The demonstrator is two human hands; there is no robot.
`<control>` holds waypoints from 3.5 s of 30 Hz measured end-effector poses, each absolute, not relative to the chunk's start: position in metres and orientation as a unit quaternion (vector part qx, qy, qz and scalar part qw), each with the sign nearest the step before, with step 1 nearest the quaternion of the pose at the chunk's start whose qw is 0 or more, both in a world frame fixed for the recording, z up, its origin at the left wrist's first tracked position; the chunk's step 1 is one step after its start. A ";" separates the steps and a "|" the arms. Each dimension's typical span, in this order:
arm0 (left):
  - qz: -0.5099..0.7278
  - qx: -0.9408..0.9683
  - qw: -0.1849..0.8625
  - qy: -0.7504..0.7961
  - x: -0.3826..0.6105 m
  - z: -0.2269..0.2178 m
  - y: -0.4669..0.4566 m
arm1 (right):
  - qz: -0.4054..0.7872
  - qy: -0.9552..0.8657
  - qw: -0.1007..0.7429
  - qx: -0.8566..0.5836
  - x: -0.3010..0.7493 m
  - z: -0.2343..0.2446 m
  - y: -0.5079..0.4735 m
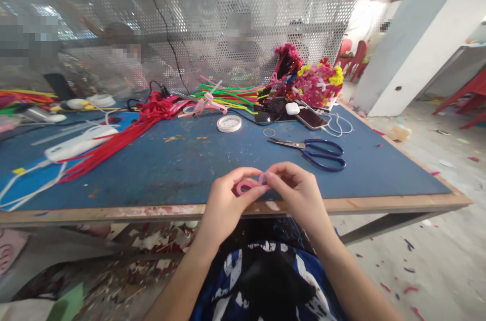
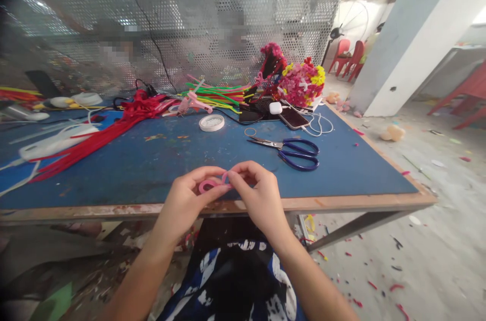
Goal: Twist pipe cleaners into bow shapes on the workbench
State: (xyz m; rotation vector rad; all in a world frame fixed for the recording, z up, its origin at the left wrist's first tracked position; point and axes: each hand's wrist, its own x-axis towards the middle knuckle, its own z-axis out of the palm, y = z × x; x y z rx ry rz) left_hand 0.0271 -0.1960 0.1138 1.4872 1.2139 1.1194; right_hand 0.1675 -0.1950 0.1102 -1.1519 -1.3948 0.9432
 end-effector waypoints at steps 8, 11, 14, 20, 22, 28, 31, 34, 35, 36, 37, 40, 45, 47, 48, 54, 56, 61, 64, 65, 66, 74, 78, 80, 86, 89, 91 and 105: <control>0.618 0.389 0.571 0.375 0.034 0.108 -0.191 | 0.363 -0.586 0.599 -0.408 0.158 0.105 -0.203; 0.593 0.402 0.591 0.371 0.033 0.110 -0.192 | 0.399 -0.552 0.622 -0.387 0.157 0.106 -0.200; 0.582 0.403 0.599 0.375 0.033 0.111 -0.193 | 0.409 -0.577 0.609 -0.358 0.160 0.106 -0.195; 0.545 0.430 0.614 0.376 0.031 0.112 -0.191 | 0.452 -0.597 0.592 -0.296 0.167 0.104 -0.188; 0.517 0.447 0.623 0.380 0.027 0.113 -0.191 | 0.441 -0.618 0.580 -0.296 0.170 0.106 -0.187; 0.514 0.418 0.647 0.377 0.025 0.115 -0.188 | 0.218 -0.737 0.574 -0.283 0.177 0.110 -0.187; 0.542 0.391 0.649 0.363 0.030 0.117 -0.188 | 0.083 -0.760 0.588 -0.266 0.172 0.105 -0.189; 0.572 0.357 0.648 0.353 0.036 0.118 -0.189 | -0.027 -0.759 0.593 -0.266 0.163 0.095 -0.193; 0.579 0.344 0.650 0.352 0.037 0.118 -0.190 | -0.047 -0.755 0.596 -0.270 0.160 0.092 -0.195; 0.583 0.331 0.653 0.351 0.038 0.118 -0.190 | -0.060 -0.752 0.597 -0.273 0.159 0.089 -0.196; 0.586 0.321 0.655 0.353 0.038 0.117 -0.190 | -0.067 -0.751 0.596 -0.276 0.158 0.087 -0.196; 0.590 0.321 0.646 0.363 0.037 0.116 -0.190 | -0.052 -0.760 0.586 -0.276 0.161 0.084 -0.197; 0.605 0.358 0.610 0.364 0.036 0.118 -0.189 | -0.043 -0.777 0.572 -0.258 0.170 0.088 -0.197; 0.608 0.359 0.608 0.363 0.037 0.120 -0.189 | -0.040 -0.779 0.573 -0.251 0.173 0.092 -0.196; 0.611 0.359 0.605 0.363 0.037 0.121 -0.190 | -0.026 -0.782 0.571 -0.249 0.174 0.095 -0.195; 0.607 0.388 0.593 0.359 0.039 0.122 -0.191 | 0.163 -0.834 0.475 -0.230 0.186 0.118 -0.183; 0.606 0.401 0.583 0.363 0.040 0.121 -0.191 | 0.231 -0.829 0.452 -0.236 0.191 0.121 -0.180; 0.576 0.486 0.504 0.422 0.036 0.123 -0.193 | 0.488 -0.678 0.475 -0.277 0.192 0.111 -0.181; 0.514 0.566 0.453 0.459 0.031 0.126 -0.195 | 0.612 -0.563 0.469 -0.298 0.188 0.107 -0.183; 0.497 0.587 0.441 0.463 0.030 0.126 -0.197 | 0.627 -0.553 0.450 -0.315 0.186 0.108 -0.184; 0.483 0.606 0.429 0.464 0.028 0.127 -0.198 | 0.632 -0.554 0.426 -0.335 0.185 0.110 -0.185; 0.397 0.683 0.389 0.474 0.020 0.130 -0.206 | 0.643 -0.579 0.307 -0.397 0.191 0.119 -0.188; 0.401 0.646 0.448 0.470 0.016 0.127 -0.208 | 0.649 -0.586 0.276 -0.399 0.194 0.117 -0.188; 0.426 0.625 0.473 0.453 0.014 0.123 -0.207 | 0.635 -0.582 0.298 -0.412 0.191 0.117 -0.190; 0.544 0.590 0.357 0.477 0.021 0.108 -0.210 | 0.597 -0.554 0.416 -0.405 0.173 0.112 -0.195; 0.648 0.543 0.270 0.461 0.034 0.093 -0.218 | 0.546 -0.555 0.473 -0.412 0.161 0.110 -0.199; 0.701 0.522 0.223 0.433 0.040 0.082 -0.222 | 0.509 -0.556 0.505 -0.420 0.155 0.109 -0.202; 0.592 0.358 0.684 0.231 0.032 0.093 -0.206 | 0.517 -0.561 0.513 -0.393 0.163 0.114 -0.203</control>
